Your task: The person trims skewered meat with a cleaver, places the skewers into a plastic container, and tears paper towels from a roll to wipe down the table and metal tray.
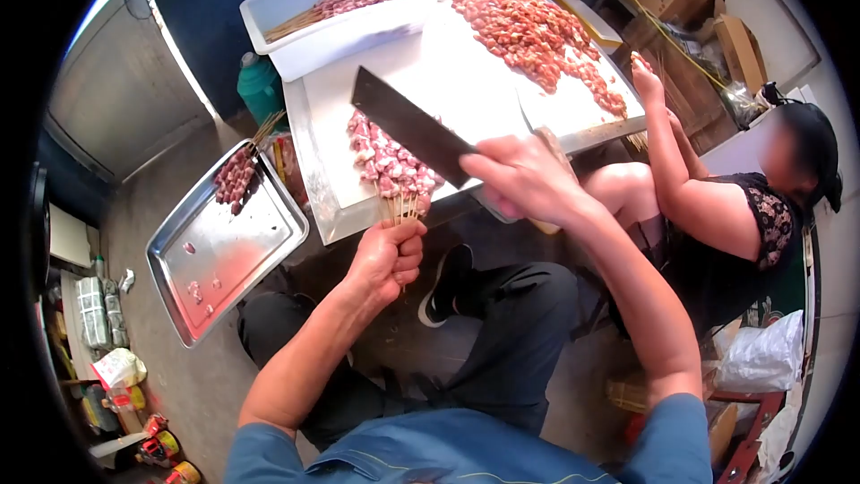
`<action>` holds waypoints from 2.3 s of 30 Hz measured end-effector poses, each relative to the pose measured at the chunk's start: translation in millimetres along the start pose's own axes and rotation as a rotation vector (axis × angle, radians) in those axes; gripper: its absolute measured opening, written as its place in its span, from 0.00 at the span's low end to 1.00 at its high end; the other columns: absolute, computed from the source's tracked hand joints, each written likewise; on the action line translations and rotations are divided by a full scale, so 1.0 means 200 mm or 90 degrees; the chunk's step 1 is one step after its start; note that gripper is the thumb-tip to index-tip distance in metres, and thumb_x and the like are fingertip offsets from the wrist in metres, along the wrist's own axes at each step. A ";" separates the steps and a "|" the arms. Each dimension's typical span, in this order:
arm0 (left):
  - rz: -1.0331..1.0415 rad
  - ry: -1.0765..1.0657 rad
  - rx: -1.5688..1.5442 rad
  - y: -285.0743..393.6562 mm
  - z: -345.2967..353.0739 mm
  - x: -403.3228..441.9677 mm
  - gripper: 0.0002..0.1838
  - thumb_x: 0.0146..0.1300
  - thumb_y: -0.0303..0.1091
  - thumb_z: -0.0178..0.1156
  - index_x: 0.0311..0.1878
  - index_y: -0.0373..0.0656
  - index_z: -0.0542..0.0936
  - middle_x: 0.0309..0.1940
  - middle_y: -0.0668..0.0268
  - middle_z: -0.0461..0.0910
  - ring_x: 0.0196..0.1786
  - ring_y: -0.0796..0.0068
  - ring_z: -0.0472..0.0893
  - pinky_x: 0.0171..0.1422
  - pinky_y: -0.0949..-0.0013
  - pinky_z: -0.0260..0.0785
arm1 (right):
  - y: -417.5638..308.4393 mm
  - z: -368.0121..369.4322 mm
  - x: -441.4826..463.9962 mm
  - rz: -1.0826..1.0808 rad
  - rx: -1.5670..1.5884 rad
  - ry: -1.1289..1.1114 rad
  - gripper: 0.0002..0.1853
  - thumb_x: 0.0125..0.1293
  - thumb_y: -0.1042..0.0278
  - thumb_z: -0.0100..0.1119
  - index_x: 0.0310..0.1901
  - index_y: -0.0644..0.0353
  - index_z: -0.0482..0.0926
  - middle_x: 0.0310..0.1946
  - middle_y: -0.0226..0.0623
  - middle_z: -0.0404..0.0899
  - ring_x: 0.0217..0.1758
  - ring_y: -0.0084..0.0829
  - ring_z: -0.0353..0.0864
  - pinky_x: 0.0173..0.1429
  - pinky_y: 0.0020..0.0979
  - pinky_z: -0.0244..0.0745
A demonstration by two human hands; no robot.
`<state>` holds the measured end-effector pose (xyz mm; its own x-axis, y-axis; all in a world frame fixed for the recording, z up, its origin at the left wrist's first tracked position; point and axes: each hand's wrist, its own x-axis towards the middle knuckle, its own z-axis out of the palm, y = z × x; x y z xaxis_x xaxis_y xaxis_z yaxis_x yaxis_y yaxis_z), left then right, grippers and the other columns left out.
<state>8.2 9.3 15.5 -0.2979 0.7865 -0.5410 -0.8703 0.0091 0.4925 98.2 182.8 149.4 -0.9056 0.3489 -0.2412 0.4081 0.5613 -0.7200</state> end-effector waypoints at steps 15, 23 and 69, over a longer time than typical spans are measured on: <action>0.003 0.013 0.004 -0.01 0.00 0.00 0.04 0.69 0.29 0.52 0.37 0.41 0.70 0.16 0.77 0.58 0.13 0.87 0.52 0.15 0.77 0.41 | -0.03 -0.07 -0.08 0.028 -0.055 -0.018 0.19 0.70 0.59 0.53 0.26 0.67 0.74 0.15 0.30 0.72 0.17 0.20 0.75 0.19 0.25 0.66; 0.008 0.005 0.000 0.00 0.00 -0.01 0.05 0.69 0.30 0.53 0.37 0.41 0.70 0.16 0.77 0.57 0.13 0.87 0.52 0.15 0.77 0.41 | -0.05 -0.07 -0.08 0.125 -0.162 -0.115 0.19 0.71 0.58 0.52 0.26 0.65 0.74 0.16 0.29 0.73 0.18 0.20 0.75 0.22 0.23 0.71; 0.024 0.018 -0.004 -0.03 0.00 0.01 0.06 0.72 0.31 0.50 0.38 0.41 0.71 0.16 0.76 0.59 0.14 0.86 0.53 0.15 0.79 0.43 | 0.04 -0.08 0.00 0.073 0.046 0.014 0.20 0.71 0.57 0.51 0.27 0.67 0.73 0.17 0.32 0.73 0.16 0.22 0.74 0.19 0.25 0.69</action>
<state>12.7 10.8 12.4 -0.3416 0.7681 -0.5417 -0.8605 -0.0238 0.5089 103.7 198.5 153.8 -0.8500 0.4251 -0.3110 0.4990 0.4611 -0.7338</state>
